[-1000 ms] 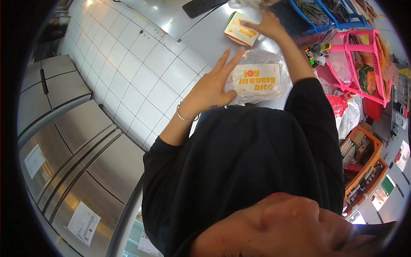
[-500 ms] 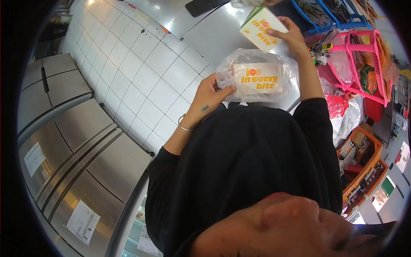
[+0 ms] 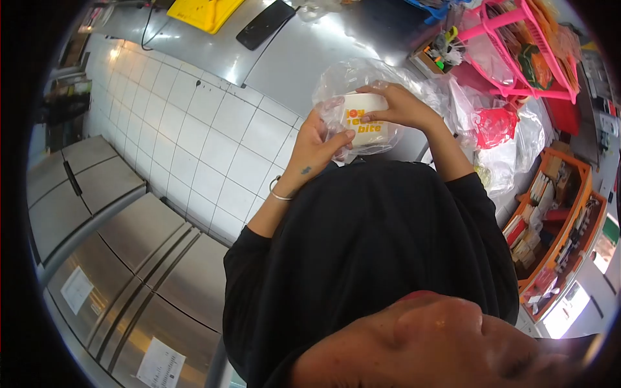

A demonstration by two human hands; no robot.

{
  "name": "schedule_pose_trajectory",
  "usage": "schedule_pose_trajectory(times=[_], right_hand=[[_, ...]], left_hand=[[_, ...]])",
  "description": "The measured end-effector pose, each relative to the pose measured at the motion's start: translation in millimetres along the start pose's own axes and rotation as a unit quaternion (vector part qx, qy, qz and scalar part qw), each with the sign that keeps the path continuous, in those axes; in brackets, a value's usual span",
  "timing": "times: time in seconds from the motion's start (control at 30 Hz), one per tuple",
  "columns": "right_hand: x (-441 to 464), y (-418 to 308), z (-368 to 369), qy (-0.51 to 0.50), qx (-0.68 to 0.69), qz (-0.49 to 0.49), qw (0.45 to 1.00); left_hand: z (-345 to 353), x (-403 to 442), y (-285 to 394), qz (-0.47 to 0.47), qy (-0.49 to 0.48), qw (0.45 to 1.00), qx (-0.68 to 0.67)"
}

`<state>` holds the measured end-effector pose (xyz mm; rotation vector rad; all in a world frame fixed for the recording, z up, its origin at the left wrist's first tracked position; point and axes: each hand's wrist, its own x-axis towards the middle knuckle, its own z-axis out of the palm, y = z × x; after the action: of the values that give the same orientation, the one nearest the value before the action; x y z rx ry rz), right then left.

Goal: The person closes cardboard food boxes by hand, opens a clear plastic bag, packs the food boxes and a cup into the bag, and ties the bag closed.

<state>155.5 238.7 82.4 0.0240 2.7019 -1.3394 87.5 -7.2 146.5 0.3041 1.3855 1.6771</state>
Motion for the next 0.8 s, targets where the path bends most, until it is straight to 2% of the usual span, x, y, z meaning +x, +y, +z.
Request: schedule_pose_trajectory(times=[0.07,0.1,0.13,0.2,0.23,0.27,0.3,0.33,0.4,0.47,0.5,0.57,0.63,0.67,0.7,0.73,0.77,0.8], right_hand=[[-11,5,-12,0.096,-0.04,-0.095,0.99],[-18,-1,-28,0.076,0.081,0.078,0.991],[-25,0,-28,0.195,0.022,0.111,0.974],[-35,2,-28,0.419,-0.101,0.173,0.886],[-37,27,-13,0.501,-0.145,0.143,0.841],[-44,48,0,0.416,-0.024,0.253,0.873],[-52,65,12,0.317,0.101,0.353,0.875],[-59,73,16,0.208,0.227,0.436,0.846],[-70,39,-8,0.258,0.356,0.326,0.837],[-81,-16,-42,0.29,0.474,0.206,0.805],[-89,-36,-60,0.288,0.427,0.165,0.841],[-108,-62,-91,0.286,0.32,0.083,0.899],[-112,-62,-95,0.216,0.184,0.144,0.948],[-112,-61,-95,0.176,0.117,0.174,0.962],[-113,-56,-90,0.15,0.203,0.139,0.958],[-119,-64,-99,0.173,0.222,0.119,0.952],[-126,-79,-115,0.192,0.24,0.099,0.946],[-132,-88,-121,0.209,0.26,0.079,0.939]], left_hand=[[1,26,-42,0.101,0.001,0.989,0.109],[4,37,-49,0.153,-0.001,0.975,0.162],[5,42,-55,0.158,0.013,0.949,0.274],[14,49,-50,0.171,0.038,0.858,0.483],[19,52,-51,0.149,0.048,0.848,0.506],[24,53,-53,0.128,0.058,0.837,0.528],[29,53,-55,0.105,0.069,0.826,0.55],[32,53,-58,0.104,0.075,0.823,0.554],[34,55,-61,0.103,0.097,0.817,0.559],[36,53,-63,0.108,0.106,0.823,0.547],[35,52,-63,0.11,0.109,0.826,0.543],[14,57,-65,0.099,0.044,0.909,0.402],[1,58,-31,0.057,0.002,0.962,0.269],[3,50,13,0.019,-0.003,0.978,0.209],[-10,46,49,0.028,-0.008,0.953,0.302],[-7,35,87,0.044,0.018,0.957,0.285],[0,21,117,0.175,0.051,0.945,0.273],[2,15,134,0.224,0.075,0.946,0.223]])
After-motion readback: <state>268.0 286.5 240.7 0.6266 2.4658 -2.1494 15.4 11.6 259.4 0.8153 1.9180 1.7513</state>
